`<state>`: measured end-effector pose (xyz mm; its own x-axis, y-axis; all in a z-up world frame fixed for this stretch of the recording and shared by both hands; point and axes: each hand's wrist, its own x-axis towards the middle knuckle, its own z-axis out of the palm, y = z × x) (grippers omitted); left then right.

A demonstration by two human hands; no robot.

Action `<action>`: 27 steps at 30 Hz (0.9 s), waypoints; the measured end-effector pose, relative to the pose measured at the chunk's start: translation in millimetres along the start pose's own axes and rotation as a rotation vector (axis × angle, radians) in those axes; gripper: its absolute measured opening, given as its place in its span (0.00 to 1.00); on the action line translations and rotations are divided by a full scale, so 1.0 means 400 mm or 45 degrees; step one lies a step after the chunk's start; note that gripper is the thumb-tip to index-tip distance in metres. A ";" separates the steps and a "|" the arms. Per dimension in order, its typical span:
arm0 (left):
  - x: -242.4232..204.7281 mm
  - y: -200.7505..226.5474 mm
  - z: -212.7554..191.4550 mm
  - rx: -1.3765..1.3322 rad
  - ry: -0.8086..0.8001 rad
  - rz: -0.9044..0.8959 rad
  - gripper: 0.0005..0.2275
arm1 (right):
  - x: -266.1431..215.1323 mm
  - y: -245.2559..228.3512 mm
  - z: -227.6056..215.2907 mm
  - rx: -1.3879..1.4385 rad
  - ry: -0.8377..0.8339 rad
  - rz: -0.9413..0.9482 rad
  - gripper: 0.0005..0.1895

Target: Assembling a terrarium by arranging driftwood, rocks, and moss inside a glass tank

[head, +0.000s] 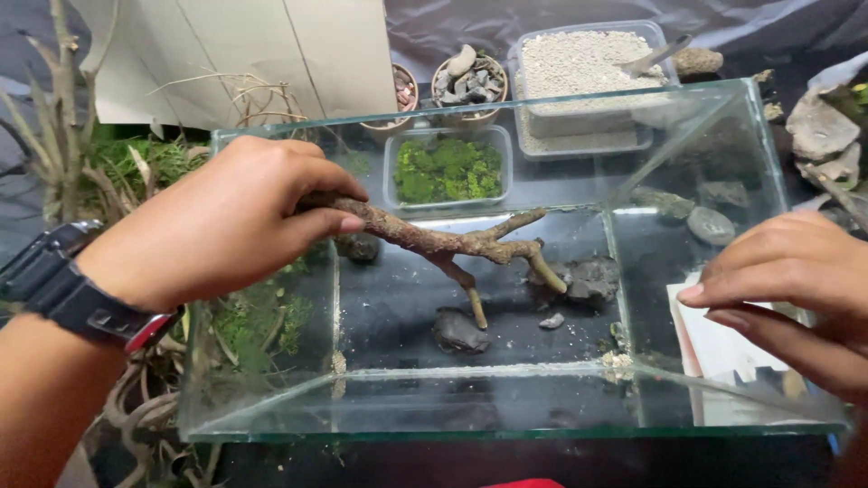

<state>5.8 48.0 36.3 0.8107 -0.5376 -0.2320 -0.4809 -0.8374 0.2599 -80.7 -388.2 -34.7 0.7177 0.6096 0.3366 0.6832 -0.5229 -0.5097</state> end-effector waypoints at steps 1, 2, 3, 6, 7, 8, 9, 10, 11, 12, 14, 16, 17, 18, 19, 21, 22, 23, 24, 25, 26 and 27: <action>-0.006 -0.010 0.004 -0.017 0.017 0.005 0.10 | -0.010 0.004 0.006 -0.017 0.008 0.075 0.11; -0.012 -0.006 -0.008 -0.016 0.019 -0.003 0.10 | -0.009 0.006 0.006 -0.013 0.007 0.067 0.11; -0.016 -0.001 -0.019 -0.014 -0.028 -0.079 0.11 | -0.008 0.008 0.005 -0.047 -0.012 0.064 0.12; -0.030 -0.019 -0.040 0.033 -0.026 -0.099 0.12 | -0.017 0.021 0.009 -0.068 -0.017 0.046 0.13; -0.036 -0.030 -0.047 0.081 0.027 -0.048 0.11 | -0.020 0.026 0.011 -0.057 -0.001 0.026 0.12; -0.040 -0.028 -0.060 0.082 0.028 -0.047 0.11 | -0.020 0.026 0.008 -0.057 0.000 0.026 0.12; -0.045 -0.026 -0.074 0.117 0.005 -0.097 0.11 | -0.019 0.025 0.005 -0.087 -0.019 0.035 0.13; -0.054 -0.025 -0.087 0.152 -0.020 -0.153 0.11 | -0.018 0.025 0.005 -0.112 -0.040 0.041 0.13; -0.056 -0.026 -0.087 0.153 -0.022 -0.158 0.11 | -0.026 0.033 0.006 -0.107 -0.040 0.038 0.13; -0.060 -0.028 -0.090 0.161 -0.028 -0.149 0.11 | -0.032 0.042 0.011 -0.120 -0.034 0.049 0.13; -0.064 -0.039 -0.085 0.172 -0.037 -0.149 0.10 | -0.046 0.061 0.022 -0.124 -0.027 0.054 0.13; -0.059 -0.056 -0.068 0.216 -0.048 -0.114 0.09 | -0.066 0.080 0.030 -0.119 -0.033 0.117 0.13; -0.056 -0.056 -0.061 0.218 -0.045 -0.116 0.09 | -0.065 0.087 0.029 -0.120 -0.032 0.114 0.13; -0.050 -0.057 -0.052 0.201 -0.067 -0.132 0.09 | -0.066 0.094 0.028 -0.139 -0.057 0.106 0.13; -0.045 -0.057 -0.044 0.184 -0.088 -0.149 0.09 | -0.067 0.101 0.027 -0.157 -0.083 0.098 0.13; -0.041 -0.062 -0.026 0.191 -0.101 -0.159 0.09 | -0.044 0.060 0.029 -0.112 -0.029 0.096 0.12; -0.036 -0.064 -0.016 0.197 -0.114 -0.165 0.09 | -0.035 0.040 0.028 -0.069 0.026 0.097 0.12; -0.034 -0.065 -0.015 0.196 -0.112 -0.161 0.09 | -0.032 0.042 0.022 -0.073 0.028 0.100 0.12; -0.033 -0.066 -0.014 0.210 -0.087 -0.141 0.08 | -0.030 0.043 0.017 -0.104 -0.015 0.089 0.12; -0.033 -0.067 -0.012 0.224 -0.061 -0.122 0.08 | -0.028 0.044 0.011 -0.136 -0.058 0.078 0.13; -0.035 -0.059 -0.015 0.223 -0.060 -0.119 0.08 | -0.032 0.045 0.013 -0.139 -0.058 0.080 0.13; -0.038 -0.050 -0.019 0.337 -0.047 -0.132 0.09 | -0.037 0.045 0.015 -0.111 -0.028 0.088 0.13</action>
<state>5.6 73.6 41.7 0.8497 -0.4467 -0.2800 -0.4703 -0.8823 -0.0199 -79.8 -402.8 -53.4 0.7610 0.5826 0.2855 0.6421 -0.6132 -0.4601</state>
